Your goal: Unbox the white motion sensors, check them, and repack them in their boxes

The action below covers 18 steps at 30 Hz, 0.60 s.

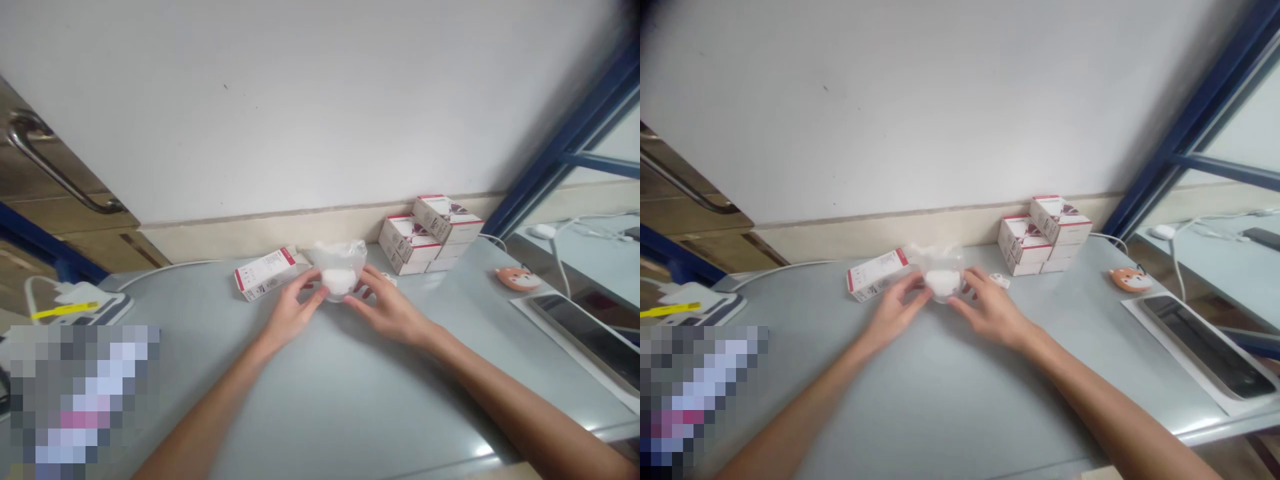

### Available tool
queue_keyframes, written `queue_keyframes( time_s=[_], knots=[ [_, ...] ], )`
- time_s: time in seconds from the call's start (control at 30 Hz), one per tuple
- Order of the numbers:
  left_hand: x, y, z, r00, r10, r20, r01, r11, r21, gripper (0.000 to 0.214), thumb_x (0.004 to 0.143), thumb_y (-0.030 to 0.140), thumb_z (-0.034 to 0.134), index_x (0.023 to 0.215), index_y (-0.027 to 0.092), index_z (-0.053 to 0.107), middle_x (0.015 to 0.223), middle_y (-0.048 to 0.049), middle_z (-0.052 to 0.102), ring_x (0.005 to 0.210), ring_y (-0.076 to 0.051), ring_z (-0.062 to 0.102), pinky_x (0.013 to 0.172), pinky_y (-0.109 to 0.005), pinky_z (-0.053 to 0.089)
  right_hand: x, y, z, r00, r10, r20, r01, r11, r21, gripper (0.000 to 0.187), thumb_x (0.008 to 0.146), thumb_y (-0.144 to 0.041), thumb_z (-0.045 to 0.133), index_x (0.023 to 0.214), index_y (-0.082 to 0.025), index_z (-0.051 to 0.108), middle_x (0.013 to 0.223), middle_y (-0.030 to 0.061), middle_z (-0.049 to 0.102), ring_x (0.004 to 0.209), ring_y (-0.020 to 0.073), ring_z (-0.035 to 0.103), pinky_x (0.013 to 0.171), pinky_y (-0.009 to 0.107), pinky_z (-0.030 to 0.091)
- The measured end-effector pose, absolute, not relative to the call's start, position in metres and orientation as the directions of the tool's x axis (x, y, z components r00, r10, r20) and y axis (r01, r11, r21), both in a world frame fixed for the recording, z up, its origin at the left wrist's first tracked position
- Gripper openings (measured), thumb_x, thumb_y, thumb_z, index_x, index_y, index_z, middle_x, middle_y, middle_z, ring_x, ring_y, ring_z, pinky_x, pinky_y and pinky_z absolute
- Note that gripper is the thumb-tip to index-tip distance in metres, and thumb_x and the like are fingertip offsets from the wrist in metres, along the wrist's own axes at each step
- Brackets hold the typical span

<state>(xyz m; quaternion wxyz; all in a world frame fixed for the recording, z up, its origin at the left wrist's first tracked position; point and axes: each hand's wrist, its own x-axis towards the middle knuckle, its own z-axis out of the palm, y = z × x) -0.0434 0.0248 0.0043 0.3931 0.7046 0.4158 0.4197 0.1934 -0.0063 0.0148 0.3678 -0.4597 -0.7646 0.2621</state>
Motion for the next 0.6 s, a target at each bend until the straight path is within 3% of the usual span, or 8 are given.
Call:
queue_keyframes(
  time_s=[0.07, 0.2, 0.4, 0.53, 0.6],
  knots=[
    [-0.046, 0.03, 0.0, 0.39, 0.875, 0.287, 0.334, -0.425, 0.841, 0.036, 0.1, 0.046, 0.064, 0.127, 0.022, 0.07, 0.134, -0.0114, 0.073, 0.125, -0.03, 0.067, 0.114, -0.047, 0.047, 0.194, -0.006, 0.016, -0.32, 0.89, 0.325, 0.498, 0.45, -0.741, 0.038, 0.101, -0.041, 0.066, 0.136, -0.028, 0.062, 0.123, 0.0087, 0.066, 0.103, 0.0232, 0.067, 0.089, 0.038, 0.057],
    [-0.05, 0.029, 0.0, 0.482, 0.827, 0.29, 0.396, -0.501, 0.77, 0.035, 0.101, 0.041, 0.063, 0.132, 0.024, 0.068, 0.138, -0.0111, 0.071, 0.131, -0.031, 0.065, 0.117, -0.048, 0.045, 0.197, -0.002, 0.009, -0.326, 0.899, 0.291, 0.636, 0.437, -0.636, 0.024, 0.106, -0.04, 0.058, 0.123, -0.024, 0.066, 0.115, 0.0097, 0.069, 0.104, 0.0264, 0.067, 0.092, 0.041, 0.054],
    [-0.045, 0.022, 0.0, 0.408, 0.871, 0.274, 0.383, -0.436, 0.815, 0.046, 0.1, 0.045, 0.066, 0.141, 0.026, 0.06, 0.142, -0.0096, 0.068, 0.133, -0.03, 0.062, 0.114, -0.043, 0.046, 0.196, -0.002, 0.0, -0.409, 0.885, 0.222, 0.738, 0.463, -0.49, 0.022, 0.108, -0.035, 0.053, 0.122, -0.022, 0.064, 0.123, 0.0141, 0.068, 0.11, 0.0307, 0.066, 0.094, 0.044, 0.052],
    [-0.046, 0.03, -0.012, 0.436, 0.872, 0.222, 0.403, -0.409, 0.819, 0.041, 0.101, 0.051, 0.062, 0.133, 0.025, 0.066, 0.138, -0.01, 0.07, 0.131, -0.031, 0.063, 0.113, -0.046, 0.046, 0.194, -0.005, 0.002, -0.384, 0.892, 0.239, 0.742, 0.452, -0.495, 0.031, 0.105, -0.041, 0.061, 0.127, -0.02, 0.059, 0.118, 0.0138, 0.069, 0.105, 0.0307, 0.066, 0.09, 0.043, 0.052],
    [-0.046, 0.031, -0.014, 0.45, 0.866, 0.218, 0.425, -0.422, 0.801, 0.041, 0.099, 0.052, 0.065, 0.131, 0.026, 0.068, 0.137, -0.0104, 0.07, 0.13, -0.032, 0.063, 0.113, -0.048, 0.047, 0.194, -0.004, 0.002, -0.371, 0.902, 0.222, 0.752, 0.432, -0.497, 0.023, 0.105, -0.038, 0.06, 0.121, -0.02, 0.06, 0.116, 0.0132, 0.068, 0.105, 0.0301, 0.065, 0.09, 0.042, 0.051]
  ],
)
